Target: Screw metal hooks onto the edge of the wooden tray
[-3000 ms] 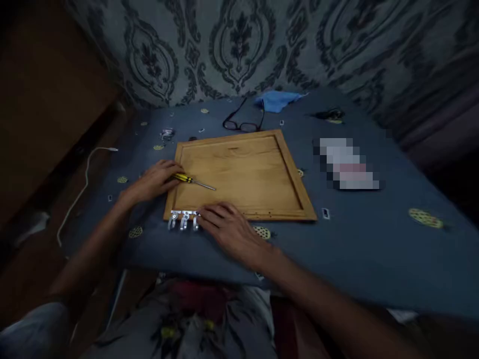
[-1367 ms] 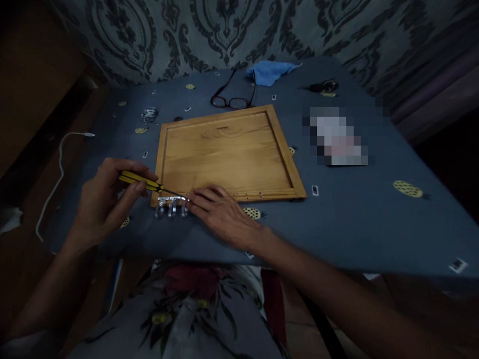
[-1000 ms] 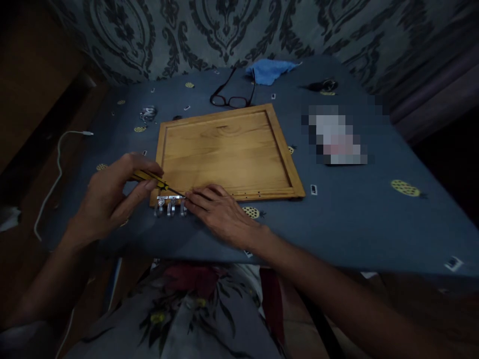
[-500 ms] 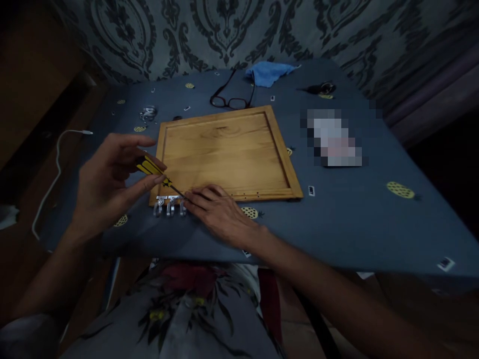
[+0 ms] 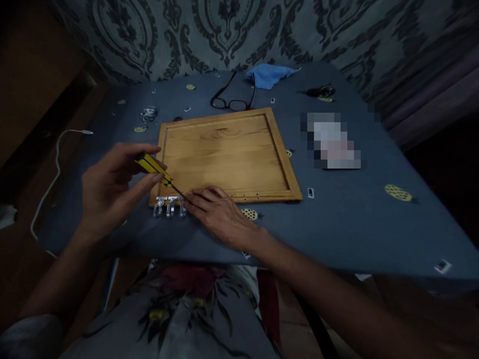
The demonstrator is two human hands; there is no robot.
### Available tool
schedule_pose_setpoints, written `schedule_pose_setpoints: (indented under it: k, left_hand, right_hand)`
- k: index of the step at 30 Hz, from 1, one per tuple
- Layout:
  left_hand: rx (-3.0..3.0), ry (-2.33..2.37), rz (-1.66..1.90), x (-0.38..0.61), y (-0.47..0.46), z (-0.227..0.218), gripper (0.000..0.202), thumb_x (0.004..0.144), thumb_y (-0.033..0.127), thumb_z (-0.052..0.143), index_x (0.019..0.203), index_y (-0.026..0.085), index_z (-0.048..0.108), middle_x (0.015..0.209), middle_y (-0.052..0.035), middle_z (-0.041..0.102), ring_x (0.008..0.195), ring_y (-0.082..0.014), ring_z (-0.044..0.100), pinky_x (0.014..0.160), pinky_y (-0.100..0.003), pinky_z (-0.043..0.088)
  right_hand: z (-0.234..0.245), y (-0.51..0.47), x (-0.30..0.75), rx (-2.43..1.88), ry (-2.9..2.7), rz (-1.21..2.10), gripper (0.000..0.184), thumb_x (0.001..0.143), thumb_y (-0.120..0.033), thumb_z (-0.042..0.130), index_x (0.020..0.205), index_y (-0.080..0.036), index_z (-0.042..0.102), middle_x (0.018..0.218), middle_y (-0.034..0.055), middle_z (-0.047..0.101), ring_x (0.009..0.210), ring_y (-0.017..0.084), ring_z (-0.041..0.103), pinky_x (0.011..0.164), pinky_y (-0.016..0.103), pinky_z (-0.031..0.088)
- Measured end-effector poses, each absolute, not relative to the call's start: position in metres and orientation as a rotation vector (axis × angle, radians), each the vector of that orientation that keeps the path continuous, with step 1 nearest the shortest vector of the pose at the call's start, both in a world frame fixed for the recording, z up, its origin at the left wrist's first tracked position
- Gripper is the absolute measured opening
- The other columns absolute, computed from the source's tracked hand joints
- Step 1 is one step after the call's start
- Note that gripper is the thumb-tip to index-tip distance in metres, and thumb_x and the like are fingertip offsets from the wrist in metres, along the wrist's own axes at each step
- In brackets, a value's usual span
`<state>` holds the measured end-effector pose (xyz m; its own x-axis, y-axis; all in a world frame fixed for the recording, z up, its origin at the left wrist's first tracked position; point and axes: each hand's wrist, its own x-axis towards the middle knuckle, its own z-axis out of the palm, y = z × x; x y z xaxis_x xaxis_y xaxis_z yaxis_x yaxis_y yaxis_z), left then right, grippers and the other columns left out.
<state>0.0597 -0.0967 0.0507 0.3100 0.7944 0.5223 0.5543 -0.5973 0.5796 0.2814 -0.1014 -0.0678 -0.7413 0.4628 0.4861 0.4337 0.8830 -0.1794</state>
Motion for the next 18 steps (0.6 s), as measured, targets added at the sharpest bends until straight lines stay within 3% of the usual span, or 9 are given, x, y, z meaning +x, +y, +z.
schedule_pose_setpoints:
  k: [5,12,18]
  left_hand:
    - [2.207,1.35,1.357,0.055,-0.105,0.059,0.027,0.096,0.032,0.071,0.122,0.033,0.066,0.113,-0.0008,0.068,0.099,-0.0195,0.07,0.087,-0.035,0.062]
    - [2.311,1.307,1.168,0.049,-0.107,0.036,0.033,0.097,0.031,0.07,0.129,0.027,0.063,0.11,-0.0019,0.069,0.1,-0.0192,0.072,0.087,-0.031,0.061]
    - [2.31,1.302,1.185,0.05,-0.106,0.031,0.034,0.097,0.031,0.069,0.13,0.029,0.061,0.112,-0.0026,0.069,0.102,-0.0197,0.072,0.088,-0.032,0.061]
  right_hand:
    - [-0.07,-0.101,0.281,-0.646,-2.502,0.099,0.04,0.099,-0.01,0.052,0.138,-0.016,0.064,0.138,0.0119,0.071,0.131,0.027,0.061,0.105,0.049,0.05]
    - [-0.068,-0.101,0.281,-0.648,-2.518,0.071,0.039,0.1,-0.009,0.052,0.137,-0.013,0.063,0.138,0.0125,0.07,0.129,0.027,0.061,0.104,0.048,0.051]
    - [-0.066,-0.101,0.281,-0.647,-2.525,0.019,0.037,0.102,-0.011,0.049,0.136,-0.012,0.063,0.139,0.0111,0.07,0.126,0.027,0.063,0.104,0.046,0.051]
